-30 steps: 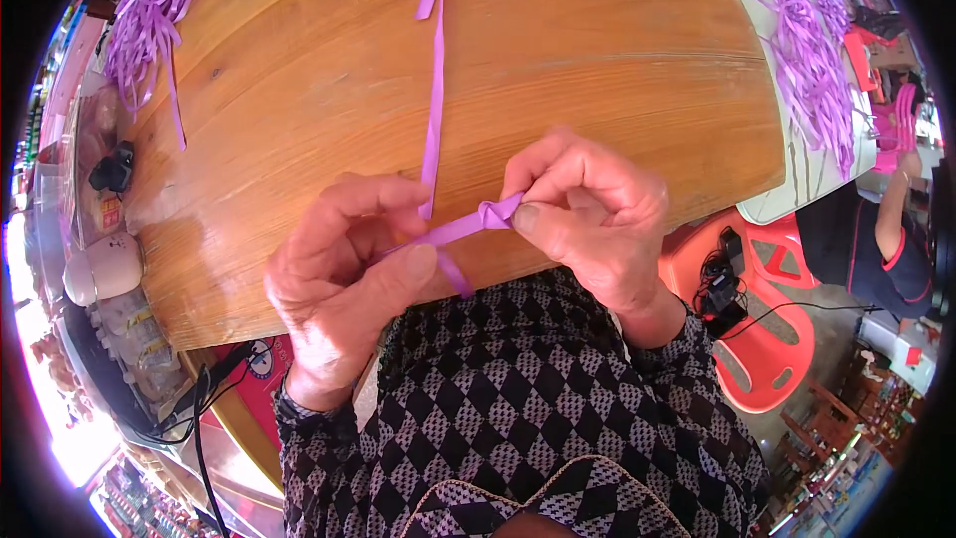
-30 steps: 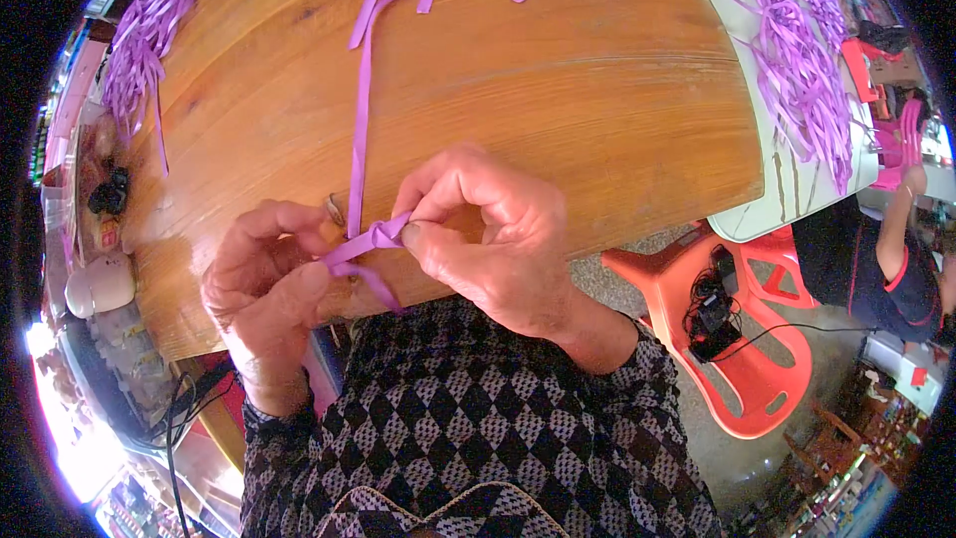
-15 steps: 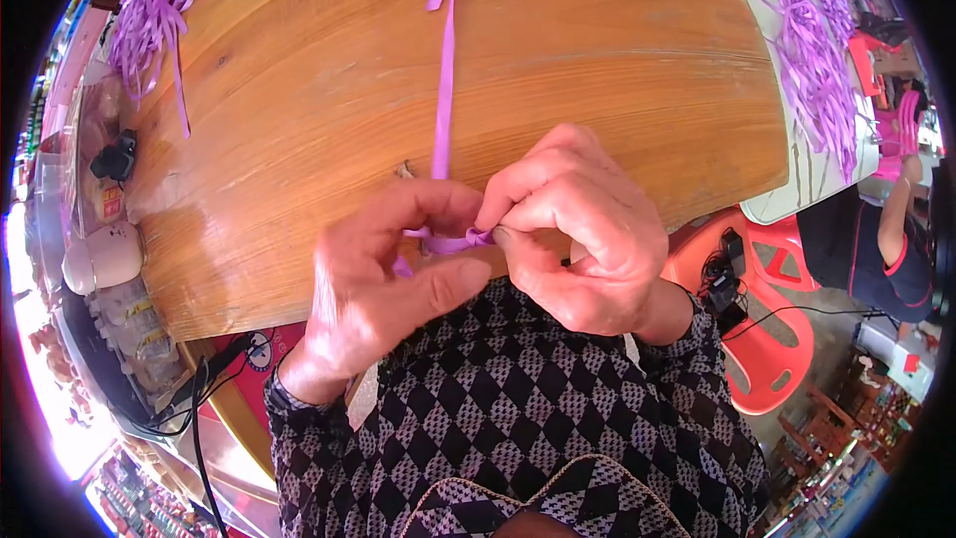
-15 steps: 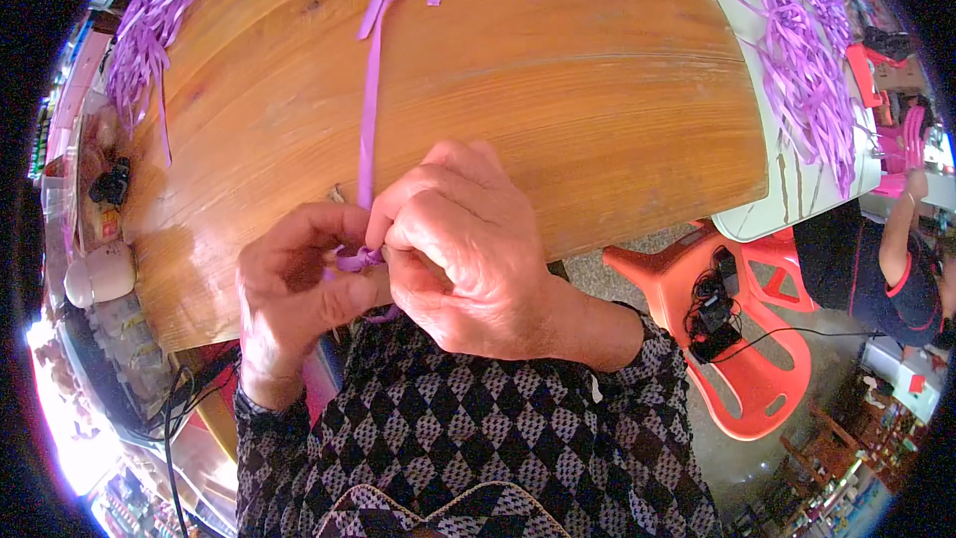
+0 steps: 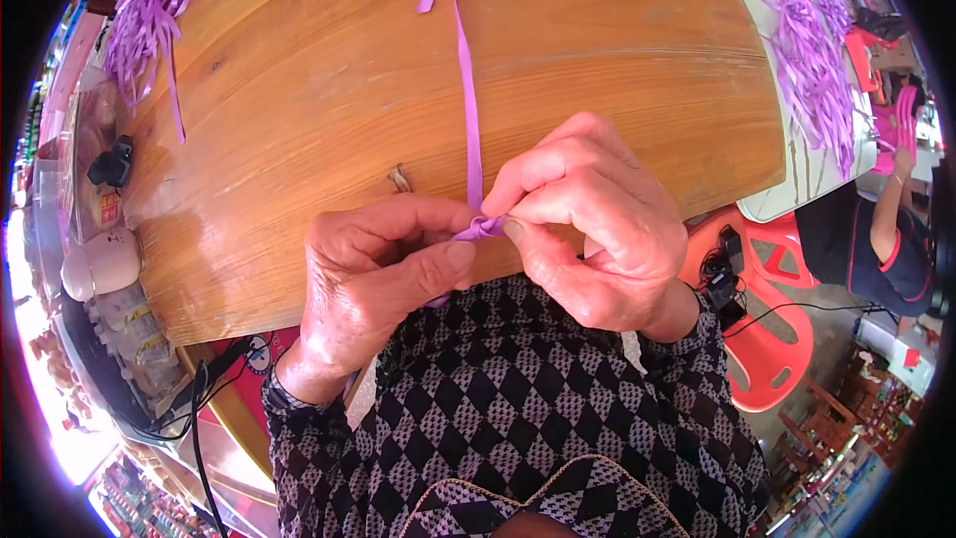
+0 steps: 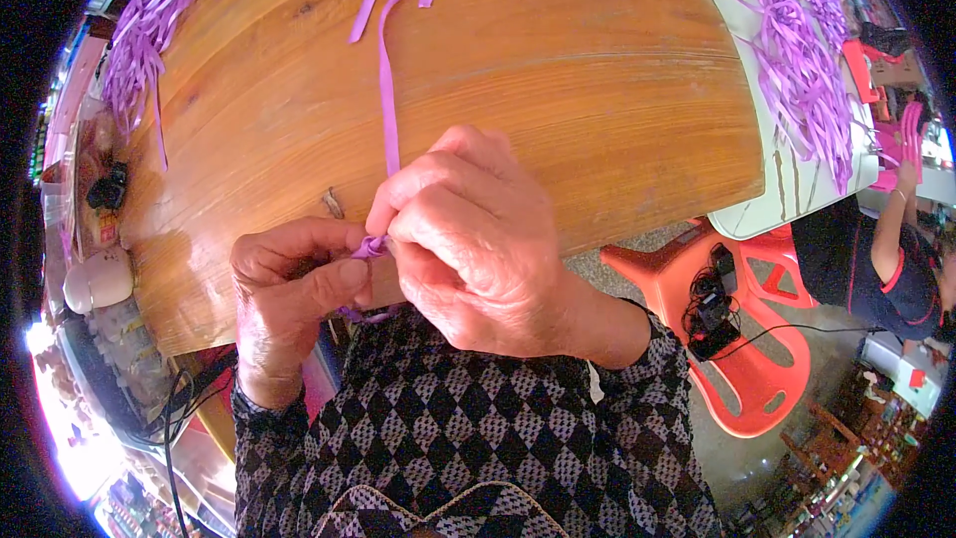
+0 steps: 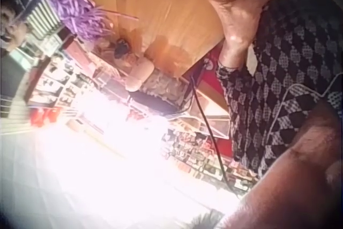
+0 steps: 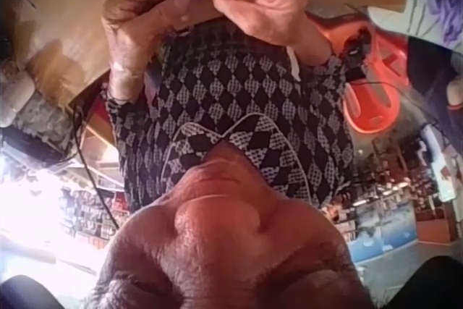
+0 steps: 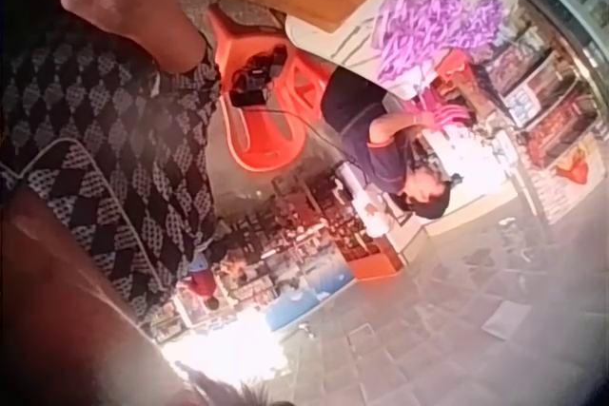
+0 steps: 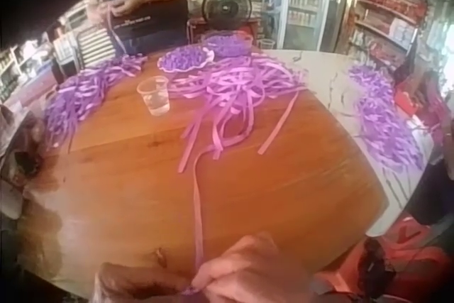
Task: The person ties knots into a purple ribbon by hand, pulling the ribbon taut and repeatedly folding and looping it to create small knots along its length.
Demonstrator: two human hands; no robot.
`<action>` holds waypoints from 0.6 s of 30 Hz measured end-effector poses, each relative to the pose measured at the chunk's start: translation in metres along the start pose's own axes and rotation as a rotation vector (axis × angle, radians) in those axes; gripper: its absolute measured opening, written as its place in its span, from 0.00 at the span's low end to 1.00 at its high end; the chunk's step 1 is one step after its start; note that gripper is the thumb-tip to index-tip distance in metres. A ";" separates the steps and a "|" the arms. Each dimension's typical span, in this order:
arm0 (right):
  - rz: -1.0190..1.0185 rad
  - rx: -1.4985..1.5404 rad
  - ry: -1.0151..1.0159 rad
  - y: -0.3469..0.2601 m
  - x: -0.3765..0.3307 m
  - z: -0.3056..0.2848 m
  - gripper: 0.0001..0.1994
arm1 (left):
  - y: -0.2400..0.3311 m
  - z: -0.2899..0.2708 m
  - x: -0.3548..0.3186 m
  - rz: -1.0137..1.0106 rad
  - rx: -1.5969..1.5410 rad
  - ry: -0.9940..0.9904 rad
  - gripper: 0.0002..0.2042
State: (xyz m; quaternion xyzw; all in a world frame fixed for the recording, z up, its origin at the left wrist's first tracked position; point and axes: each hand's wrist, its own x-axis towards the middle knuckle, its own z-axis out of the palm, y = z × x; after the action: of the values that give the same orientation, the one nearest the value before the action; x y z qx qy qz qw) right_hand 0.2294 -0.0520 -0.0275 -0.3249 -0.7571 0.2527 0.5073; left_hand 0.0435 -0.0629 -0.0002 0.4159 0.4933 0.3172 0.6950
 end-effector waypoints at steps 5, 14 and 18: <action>0.017 -0.012 0.029 0.001 -0.002 0.003 0.08 | 0.001 0.002 0.000 0.015 0.086 0.047 0.06; 0.042 -0.010 0.014 -0.002 0.000 0.000 0.08 | -0.006 -0.004 0.006 0.332 0.262 -0.020 0.07; 0.009 -0.040 -0.001 -0.004 0.003 -0.003 0.08 | -0.004 -0.003 0.008 0.528 0.374 0.004 0.08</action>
State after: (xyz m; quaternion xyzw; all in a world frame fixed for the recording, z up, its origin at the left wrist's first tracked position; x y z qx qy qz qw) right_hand 0.2305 -0.0525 -0.0215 -0.3385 -0.7607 0.2399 0.4992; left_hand 0.0433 -0.0576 -0.0077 0.6493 0.4193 0.3912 0.4995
